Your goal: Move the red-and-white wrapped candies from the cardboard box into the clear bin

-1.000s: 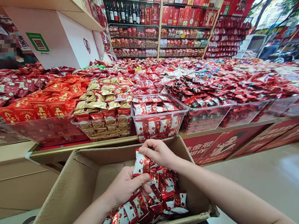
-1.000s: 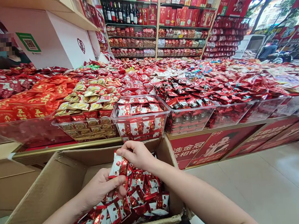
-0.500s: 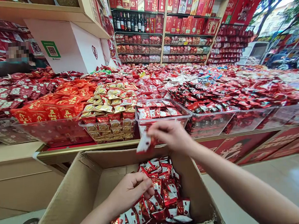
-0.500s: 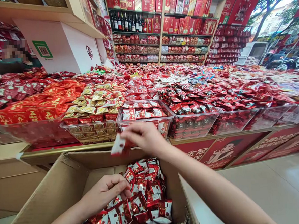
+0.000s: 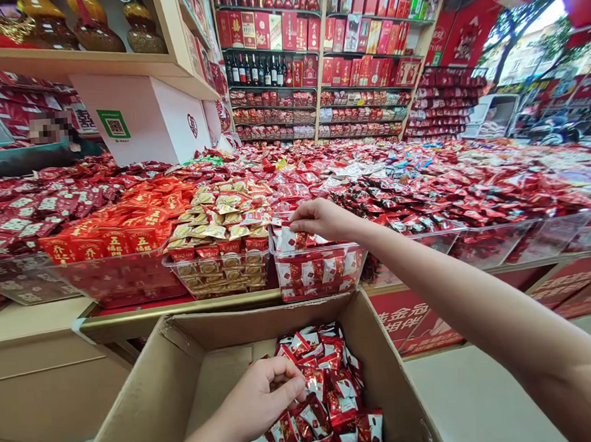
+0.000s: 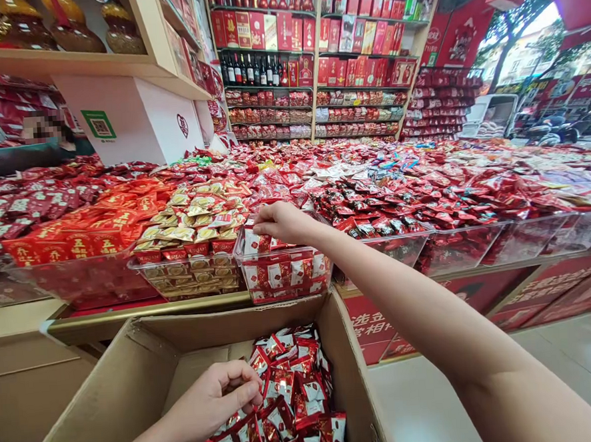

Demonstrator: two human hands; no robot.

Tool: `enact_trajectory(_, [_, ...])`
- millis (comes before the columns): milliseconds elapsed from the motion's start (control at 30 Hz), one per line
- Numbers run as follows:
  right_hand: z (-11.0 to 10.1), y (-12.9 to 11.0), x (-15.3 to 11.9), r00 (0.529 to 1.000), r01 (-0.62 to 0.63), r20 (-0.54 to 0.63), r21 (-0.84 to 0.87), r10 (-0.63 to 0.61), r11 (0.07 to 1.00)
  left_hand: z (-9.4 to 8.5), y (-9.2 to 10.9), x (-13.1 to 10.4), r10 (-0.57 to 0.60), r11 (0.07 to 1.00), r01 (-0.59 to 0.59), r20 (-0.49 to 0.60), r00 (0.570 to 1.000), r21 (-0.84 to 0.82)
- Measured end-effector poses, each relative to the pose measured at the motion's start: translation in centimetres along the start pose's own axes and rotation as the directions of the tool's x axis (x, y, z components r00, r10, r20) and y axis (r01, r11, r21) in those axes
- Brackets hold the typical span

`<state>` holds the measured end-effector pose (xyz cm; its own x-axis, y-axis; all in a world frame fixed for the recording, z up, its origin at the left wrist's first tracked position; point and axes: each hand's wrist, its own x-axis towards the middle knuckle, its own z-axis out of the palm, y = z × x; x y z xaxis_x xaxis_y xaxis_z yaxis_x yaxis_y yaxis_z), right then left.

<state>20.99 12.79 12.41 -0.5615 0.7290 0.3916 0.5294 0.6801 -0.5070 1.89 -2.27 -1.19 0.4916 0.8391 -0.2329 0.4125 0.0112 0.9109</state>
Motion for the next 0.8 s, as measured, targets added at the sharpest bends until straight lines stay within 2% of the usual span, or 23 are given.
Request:
enact_trajectory(167, [0.6,0.0,0.4,0.982,-0.021,0.190,-0.028,0.026,0.999,0.1,0.1,0.1,-0.022,1.000,0.022,0.016,1.000,0.020])
enact_trajectory(233, [0.7,0.0,0.6,0.972,-0.030,0.232,-0.036,0.038,0.999,0.1,0.2,0.1,-0.036,0.999,0.035,0.023,0.999,0.030])
enact_trajectory(667, [0.9,0.0,0.9,0.942,-0.084,0.328,0.014,0.075,0.996,0.7,-0.9,0.0,-0.075,0.989,0.067,0.057,0.996,0.131])
enact_trajectory(800, [0.6,-0.1,0.5,0.962,-0.076,0.260,-0.016,0.077,0.997,0.6,-1.0,0.2,-0.099,0.981,0.088,0.057,0.993,0.171])
